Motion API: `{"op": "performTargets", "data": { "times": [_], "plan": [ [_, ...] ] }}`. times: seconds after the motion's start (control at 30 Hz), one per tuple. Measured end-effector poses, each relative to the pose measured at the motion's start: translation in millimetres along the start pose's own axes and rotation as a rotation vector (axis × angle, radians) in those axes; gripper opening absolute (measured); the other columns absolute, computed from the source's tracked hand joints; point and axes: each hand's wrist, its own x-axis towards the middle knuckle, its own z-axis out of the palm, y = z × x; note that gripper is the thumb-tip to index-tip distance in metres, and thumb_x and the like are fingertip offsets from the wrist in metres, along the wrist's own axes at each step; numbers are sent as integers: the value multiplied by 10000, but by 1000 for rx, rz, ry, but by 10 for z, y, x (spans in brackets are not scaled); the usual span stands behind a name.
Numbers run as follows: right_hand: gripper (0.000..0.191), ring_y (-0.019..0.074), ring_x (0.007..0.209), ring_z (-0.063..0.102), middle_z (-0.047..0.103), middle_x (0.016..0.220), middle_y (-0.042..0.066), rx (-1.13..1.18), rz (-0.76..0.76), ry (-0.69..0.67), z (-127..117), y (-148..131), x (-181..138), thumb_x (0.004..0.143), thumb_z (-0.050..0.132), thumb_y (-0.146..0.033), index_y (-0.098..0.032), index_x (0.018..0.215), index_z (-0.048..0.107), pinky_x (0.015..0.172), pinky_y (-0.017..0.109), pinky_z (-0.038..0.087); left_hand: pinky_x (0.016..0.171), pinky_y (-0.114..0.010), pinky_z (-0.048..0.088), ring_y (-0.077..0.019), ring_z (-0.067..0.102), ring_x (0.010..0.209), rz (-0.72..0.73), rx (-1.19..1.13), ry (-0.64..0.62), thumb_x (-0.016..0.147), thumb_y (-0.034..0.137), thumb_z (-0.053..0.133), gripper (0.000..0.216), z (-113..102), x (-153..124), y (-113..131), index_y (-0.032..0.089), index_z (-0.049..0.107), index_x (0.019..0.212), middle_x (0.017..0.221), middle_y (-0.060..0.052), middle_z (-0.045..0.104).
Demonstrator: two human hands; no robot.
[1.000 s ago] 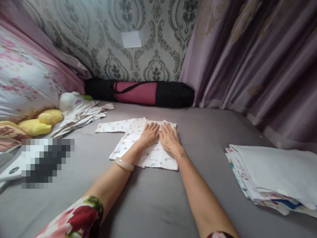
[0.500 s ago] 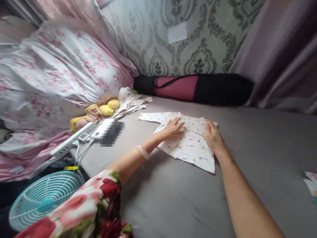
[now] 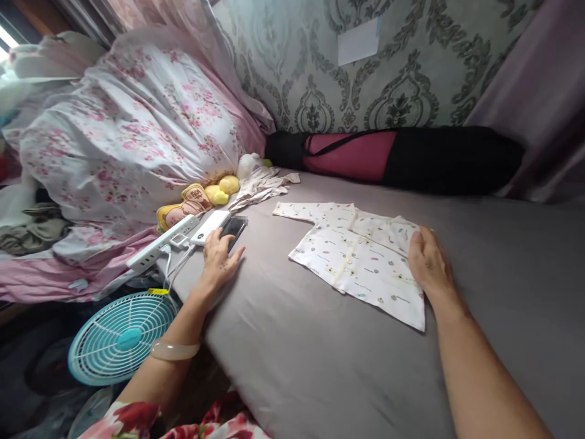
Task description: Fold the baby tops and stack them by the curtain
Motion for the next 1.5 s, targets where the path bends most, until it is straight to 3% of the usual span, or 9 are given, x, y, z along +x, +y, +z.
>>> {"op": "performTargets", "data": {
  "times": [0.17, 0.57, 0.7, 0.77, 0.83, 1.03, 1.23, 1.33, 1.5],
  "plan": [
    [616, 284, 1338, 444, 479, 1445, 187, 2, 15, -1, 17, 8, 8, 957, 244, -454, -118, 1434, 441, 1103, 379, 334, 1144, -524, 252, -377, 245, 1423, -85, 55, 27, 835, 409, 621, 413, 1, -9, -220, 122, 609, 1131, 1472, -225, 378],
    [627, 284, 1342, 438, 461, 1455, 198, -31, -2, -8, 32, 40, 25, 954, 242, -465, -120, 1446, 424, 1086, 380, 340, 1133, -544, 244, -395, 214, 1432, -122, 47, -34, 816, 426, 635, 383, 42, 17, -190, 133, 619, 1063, 1498, -226, 335],
    [659, 299, 1343, 433, 452, 1453, 219, -10, 1, -11, 28, 51, 22, 952, 238, -497, -107, 1455, 405, 1092, 397, 331, 1104, -529, 276, -378, 330, 1361, -105, -10, 154, 825, 421, 631, 327, -111, 88, -86, 145, 622, 1001, 1411, -208, 451],
    [667, 303, 1351, 421, 444, 1456, 226, 2, -4, -17, 33, 61, 20, 953, 234, -503, -97, 1458, 391, 1103, 412, 321, 1075, -498, 311, -336, 435, 1267, -67, -88, 278, 870, 425, 576, 283, -229, 174, 44, 168, 620, 979, 1290, -163, 562],
    [671, 304, 1353, 418, 448, 1452, 227, 8, -37, -11, 50, 85, 24, 953, 227, -507, -88, 1448, 398, 1112, 431, 317, 1048, -465, 339, -296, 507, 1173, 14, -185, 281, 905, 417, 528, 251, -321, 286, 231, 191, 621, 962, 1165, -115, 633],
    [590, 258, 1359, 409, 475, 1441, 180, -129, -295, 17, 111, 161, 30, 962, 222, -430, -88, 1367, 481, 1132, 422, 311, 983, -412, 411, -250, 568, 1080, 251, -395, -41, 899, 339, 552, 183, -137, 568, 1015, 211, 631, 1002, 1085, -72, 675],
    [540, 303, 1405, 325, 428, 1494, 151, -461, -291, -109, 55, 13, -90, 965, 255, -351, -92, 1366, 508, 1144, 460, 278, 1018, -387, 426, -238, 565, 1171, 465, -487, -359, 895, 248, 550, 247, 310, 578, 1811, 193, 591, 1132, 1201, -89, 652],
    [554, 307, 1428, 277, 359, 1538, 148, -528, -248, -197, -34, -82, -120, 970, 252, -347, -89, 1418, 453, 1145, 467, 269, 1053, -357, 406, -228, 533, 1235, 580, -480, -440, 902, 221, 517, 306, 463, 506, 2002, 165, 556, 1200, 1313, -117, 590],
    [557, 266, 1460, 210, 292, 1571, 134, -546, -178, -328, -130, -255, -93, 977, 245, -344, -120, 1469, 381, 1175, 520, 134, 1092, -425, 360, -248, 473, 1308, 682, -378, -429, 941, 256, 444, 334, 668, 345, 2015, 170, 521, 1254, 1378, -134, 542]
  ]
}}
